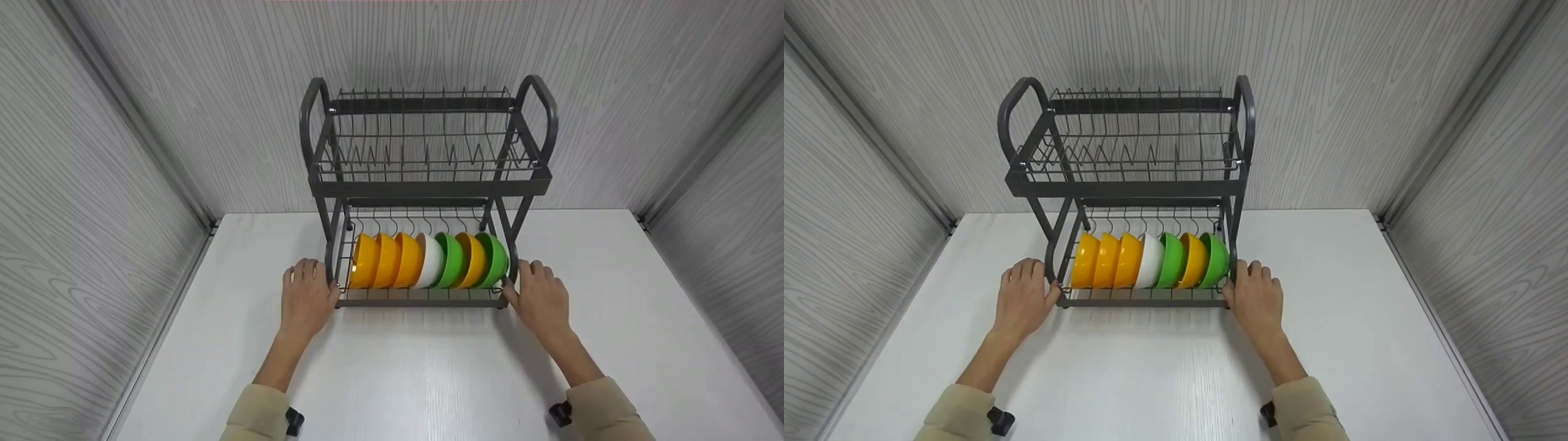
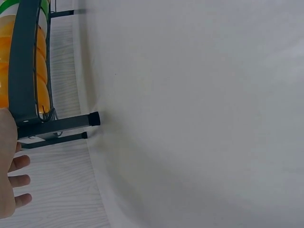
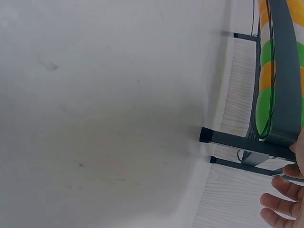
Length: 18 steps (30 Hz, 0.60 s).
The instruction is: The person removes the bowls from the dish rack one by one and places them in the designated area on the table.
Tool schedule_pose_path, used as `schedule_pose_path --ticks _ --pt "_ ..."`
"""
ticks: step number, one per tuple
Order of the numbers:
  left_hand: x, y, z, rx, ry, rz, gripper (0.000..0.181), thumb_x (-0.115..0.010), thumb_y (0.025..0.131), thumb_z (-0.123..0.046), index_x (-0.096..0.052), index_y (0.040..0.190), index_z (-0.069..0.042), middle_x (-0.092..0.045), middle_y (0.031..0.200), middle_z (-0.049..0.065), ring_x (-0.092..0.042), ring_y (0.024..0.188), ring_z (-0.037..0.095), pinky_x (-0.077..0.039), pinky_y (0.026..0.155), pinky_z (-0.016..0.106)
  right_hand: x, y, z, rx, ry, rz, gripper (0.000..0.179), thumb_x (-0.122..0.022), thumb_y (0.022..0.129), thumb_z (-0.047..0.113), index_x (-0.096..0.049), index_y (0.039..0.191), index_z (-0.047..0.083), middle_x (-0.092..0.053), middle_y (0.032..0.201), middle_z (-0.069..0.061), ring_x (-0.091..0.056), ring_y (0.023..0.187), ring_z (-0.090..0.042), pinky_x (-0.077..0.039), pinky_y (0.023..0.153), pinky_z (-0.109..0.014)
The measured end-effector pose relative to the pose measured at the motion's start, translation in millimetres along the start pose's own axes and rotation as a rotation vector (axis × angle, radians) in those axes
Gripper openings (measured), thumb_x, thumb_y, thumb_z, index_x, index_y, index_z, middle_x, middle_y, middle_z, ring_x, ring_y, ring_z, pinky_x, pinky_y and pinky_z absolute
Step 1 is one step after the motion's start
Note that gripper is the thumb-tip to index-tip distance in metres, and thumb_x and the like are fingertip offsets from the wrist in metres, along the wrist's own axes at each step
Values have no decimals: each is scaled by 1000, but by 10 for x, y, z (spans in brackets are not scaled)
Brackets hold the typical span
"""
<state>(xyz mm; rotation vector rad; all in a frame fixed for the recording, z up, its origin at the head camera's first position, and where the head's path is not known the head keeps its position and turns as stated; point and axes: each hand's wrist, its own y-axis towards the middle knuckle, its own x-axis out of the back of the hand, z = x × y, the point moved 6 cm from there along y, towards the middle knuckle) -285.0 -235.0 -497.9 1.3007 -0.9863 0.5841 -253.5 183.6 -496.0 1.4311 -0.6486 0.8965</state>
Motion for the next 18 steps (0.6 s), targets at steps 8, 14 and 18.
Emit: schedule_pose_path --ticks 8,14,18 --pt "4 11 -1 19 -14 22 34 -64 98 -26 -60 115 3 -68 122 27 -62 122 43 -50 105 57 -6 4 1 -9 26 -4 36 -74 92 25 -63 110 -3 -66 89 -22 -64 73 -38 -54 57 -47" --pt "-12 15 -12 31 -22 53 35 -65 99 -26 -59 117 3 -67 124 27 -61 123 43 -48 107 58 -10 16 -10 -43 29 41 37 -74 93 26 -63 114 -3 -66 92 -23 -64 77 -39 -55 60 -48" --pt "-15 13 -6 36 -25 56 36 -65 99 -27 -59 117 3 -67 124 26 -61 123 43 -48 108 57 -5 10 -10 -42 27 61 38 -74 93 26 -63 116 -3 -66 93 -23 -65 78 -40 -55 61 -49"
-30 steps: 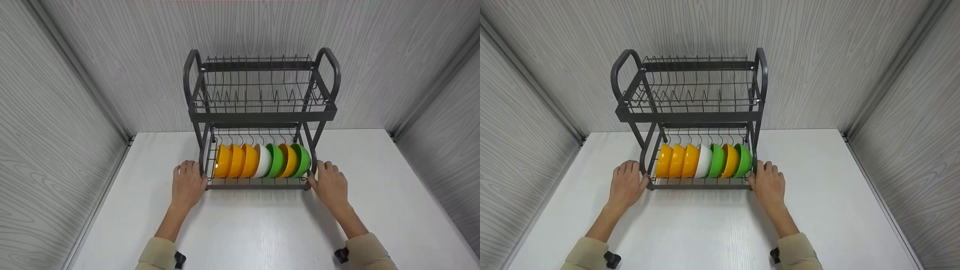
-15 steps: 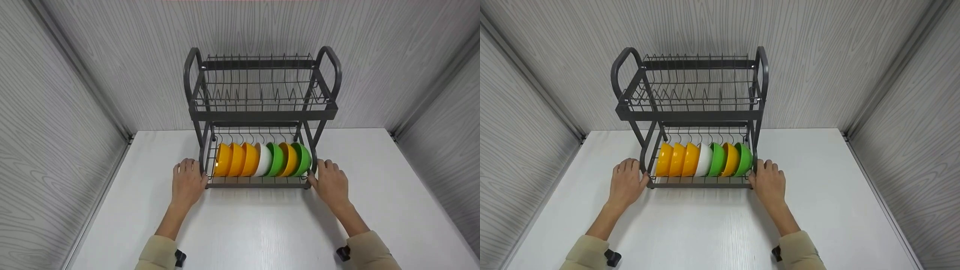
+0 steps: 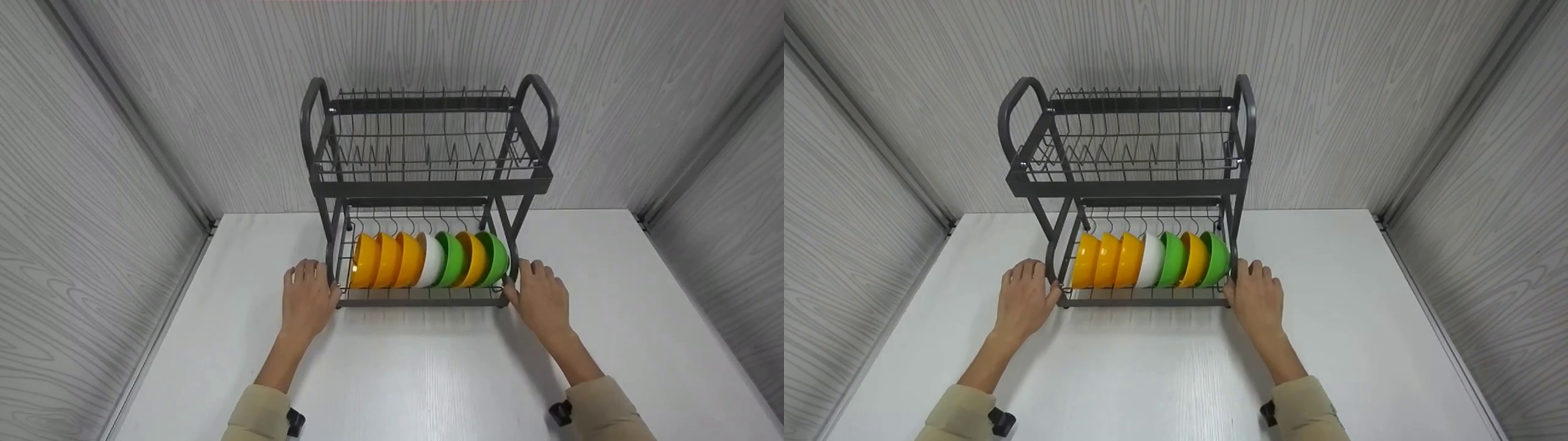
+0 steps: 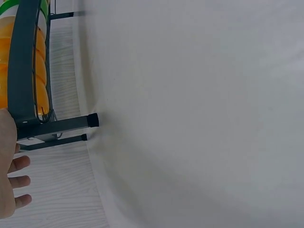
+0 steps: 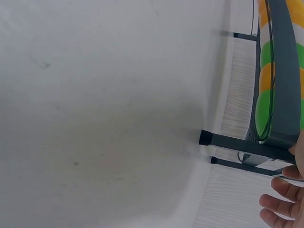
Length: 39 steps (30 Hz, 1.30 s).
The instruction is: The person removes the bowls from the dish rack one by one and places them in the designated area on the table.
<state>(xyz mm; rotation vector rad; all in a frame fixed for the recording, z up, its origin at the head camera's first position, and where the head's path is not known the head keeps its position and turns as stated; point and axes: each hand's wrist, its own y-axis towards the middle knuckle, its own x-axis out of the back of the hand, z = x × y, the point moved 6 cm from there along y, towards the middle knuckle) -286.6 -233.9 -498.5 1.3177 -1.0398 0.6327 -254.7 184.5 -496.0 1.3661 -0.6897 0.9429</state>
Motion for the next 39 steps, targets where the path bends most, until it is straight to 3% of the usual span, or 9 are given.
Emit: schedule_pose_path --ticks 10,18,26,39 --pt "-10 -6 20 -1 -18 -22 36 -67 97 -26 -60 117 3 -67 122 27 -62 122 44 -49 106 58 3 9 -56 6 13 56 41 -71 96 31 -63 119 -2 -64 97 -24 -63 84 -41 -56 65 -51" --pt "-3 -12 8 3 -27 -23 36 -69 96 -26 -60 116 2 -68 122 27 -62 122 44 -49 106 59 70 8 -78 42 -10 79 52 -71 97 37 -61 129 -3 -66 109 -27 -65 95 -43 -59 74 -54" --pt "4 -16 5 3 -28 -19 35 -65 97 -26 -60 117 2 -68 122 28 -63 121 45 -49 106 58 160 8 -127 66 32 110 60 -72 96 43 -59 136 0 -66 121 -27 -65 108 -46 -59 85 -59" --pt "-1 -6 5 -7 -24 -21 35 -64 98 -27 -59 115 3 -67 120 28 -63 120 45 -50 105 58 396 37 -89 183 -11 95 73 -78 90 50 -56 142 4 -64 131 -23 -62 119 -46 -57 93 -58"
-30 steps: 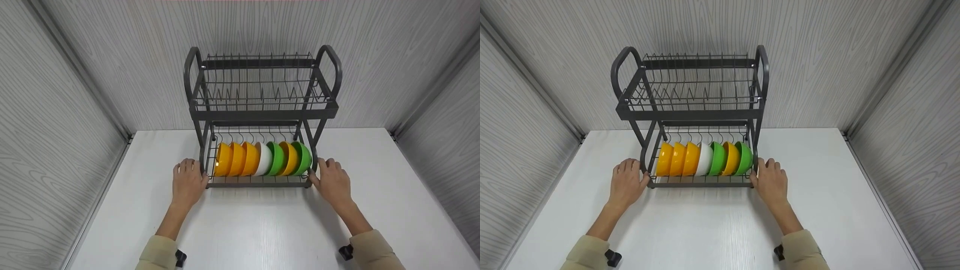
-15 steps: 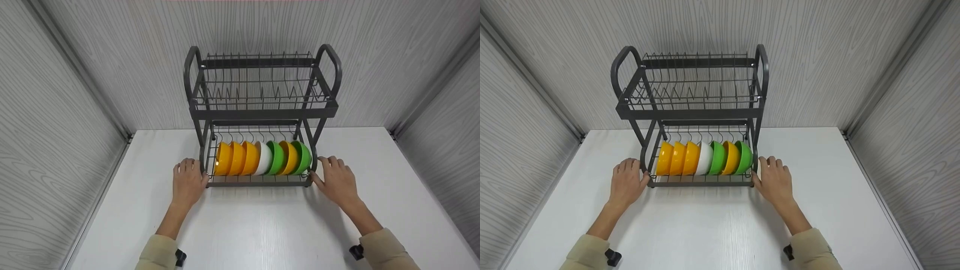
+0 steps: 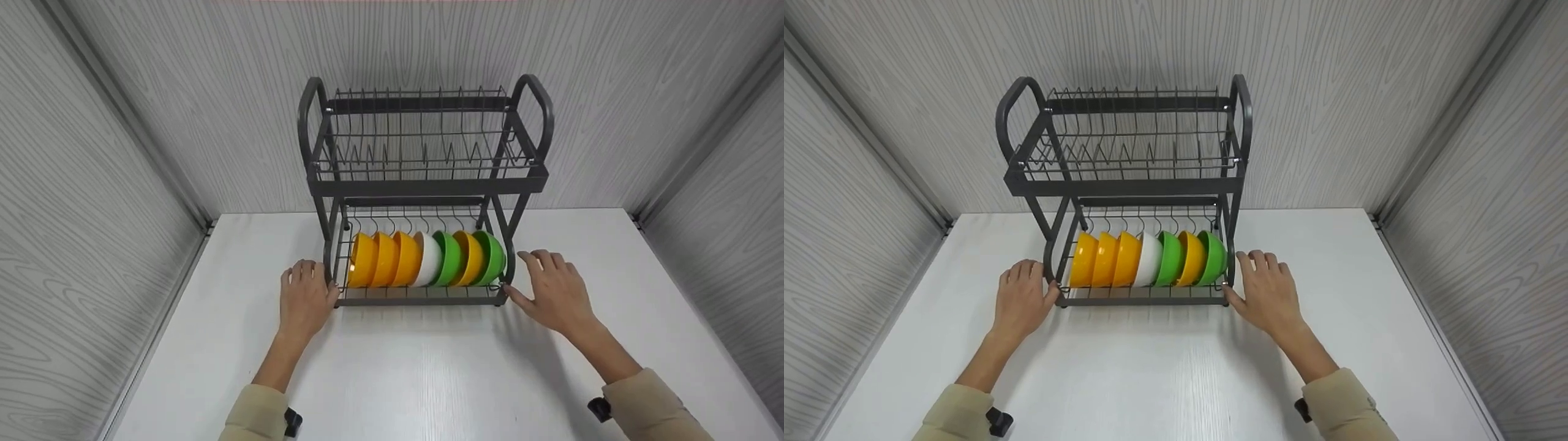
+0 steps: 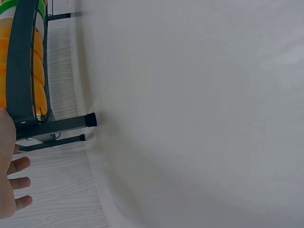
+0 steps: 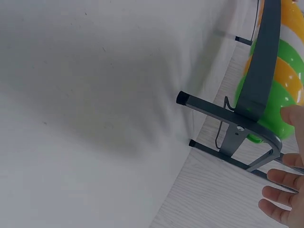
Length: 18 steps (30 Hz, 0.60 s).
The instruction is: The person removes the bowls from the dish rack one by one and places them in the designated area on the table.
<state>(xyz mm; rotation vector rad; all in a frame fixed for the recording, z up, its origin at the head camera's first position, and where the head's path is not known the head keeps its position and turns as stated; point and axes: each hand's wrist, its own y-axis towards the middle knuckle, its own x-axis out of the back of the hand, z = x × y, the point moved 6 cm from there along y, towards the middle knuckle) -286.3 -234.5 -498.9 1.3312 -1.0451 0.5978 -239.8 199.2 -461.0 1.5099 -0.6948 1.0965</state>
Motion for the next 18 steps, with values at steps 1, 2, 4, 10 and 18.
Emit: schedule_pose_path --ticks 1,2,4,10,18 --pt "-3 1 5 1 -1 0 35 -64 98 -28 -60 115 3 -67 120 28 -63 120 45 -50 105 58 15 3 5 7 -2 10 74 -78 89 50 -56 143 5 -64 132 -22 -61 121 -46 -57 94 -59" --pt "-3 2 10 2 -1 -1 36 -64 98 -28 -60 115 3 -67 120 28 -63 119 45 -50 105 58 28 7 10 13 -7 21 76 -79 88 51 -55 145 7 -63 134 -21 -61 123 -46 -56 95 -60" --pt "1 4 11 3 0 4 36 -64 98 -28 -60 115 3 -68 121 28 -63 120 45 -50 105 58 57 17 12 25 -19 39 79 -80 86 53 -54 147 10 -63 137 -20 -60 125 -46 -55 97 -61" --pt "4 6 11 7 2 17 37 -64 97 -29 -60 116 3 -68 122 29 -63 121 45 -50 106 59 158 66 30 68 -40 39 85 -81 83 57 -54 150 12 -64 141 -17 -59 128 -46 -54 99 -63" --pt "-5 0 2 13 -3 20 38 -65 97 -29 -59 117 3 -67 122 29 -63 121 46 -50 106 59 190 122 100 90 -76 26 94 -80 81 63 -51 152 9 -62 145 -17 -58 130 -46 -53 100 -61"
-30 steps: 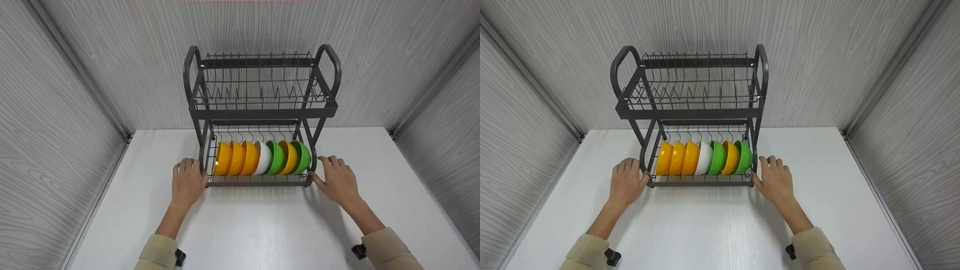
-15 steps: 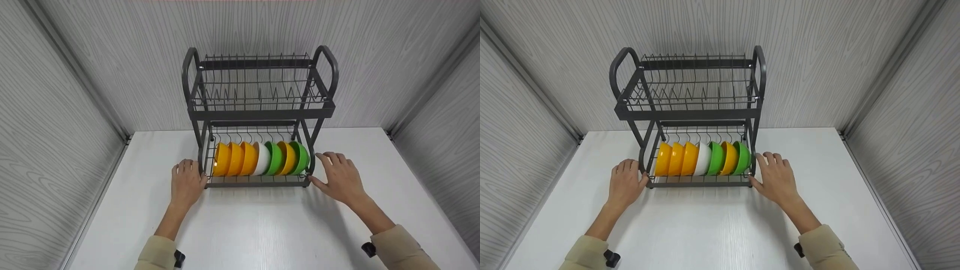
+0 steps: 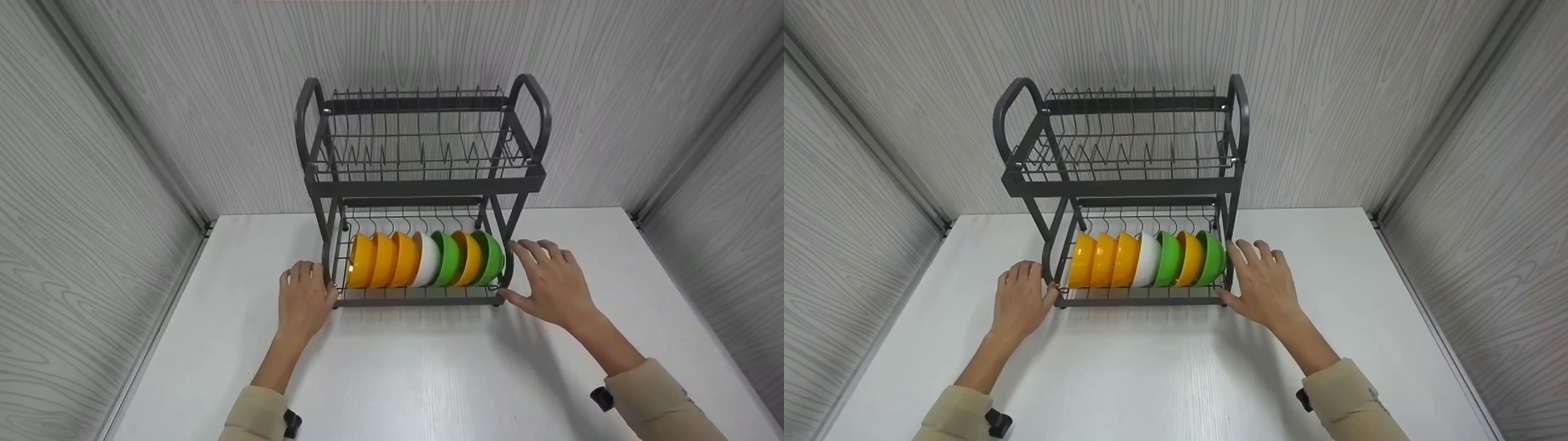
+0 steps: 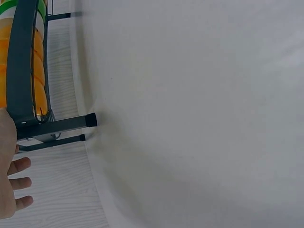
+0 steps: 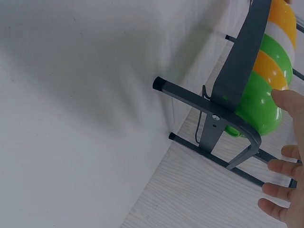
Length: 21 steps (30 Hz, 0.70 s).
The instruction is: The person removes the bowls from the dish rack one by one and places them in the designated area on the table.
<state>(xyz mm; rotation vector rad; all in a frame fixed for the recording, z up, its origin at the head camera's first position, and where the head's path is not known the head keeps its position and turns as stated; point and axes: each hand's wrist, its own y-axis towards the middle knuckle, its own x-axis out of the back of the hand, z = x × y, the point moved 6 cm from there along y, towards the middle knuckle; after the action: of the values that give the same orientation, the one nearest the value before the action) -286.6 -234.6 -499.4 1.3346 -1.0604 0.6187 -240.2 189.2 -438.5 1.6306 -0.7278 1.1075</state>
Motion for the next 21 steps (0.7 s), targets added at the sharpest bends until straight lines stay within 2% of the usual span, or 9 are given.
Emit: schedule_pose_path --ticks 21 --pt "16 -7 6 -12 -1 -38 36 -64 97 -28 -60 115 3 -68 120 28 -63 120 44 -51 102 57 -187 166 183 35 -52 -71 99 -87 75 59 -49 152 10 -65 141 -14 -59 127 -44 -56 97 -57"
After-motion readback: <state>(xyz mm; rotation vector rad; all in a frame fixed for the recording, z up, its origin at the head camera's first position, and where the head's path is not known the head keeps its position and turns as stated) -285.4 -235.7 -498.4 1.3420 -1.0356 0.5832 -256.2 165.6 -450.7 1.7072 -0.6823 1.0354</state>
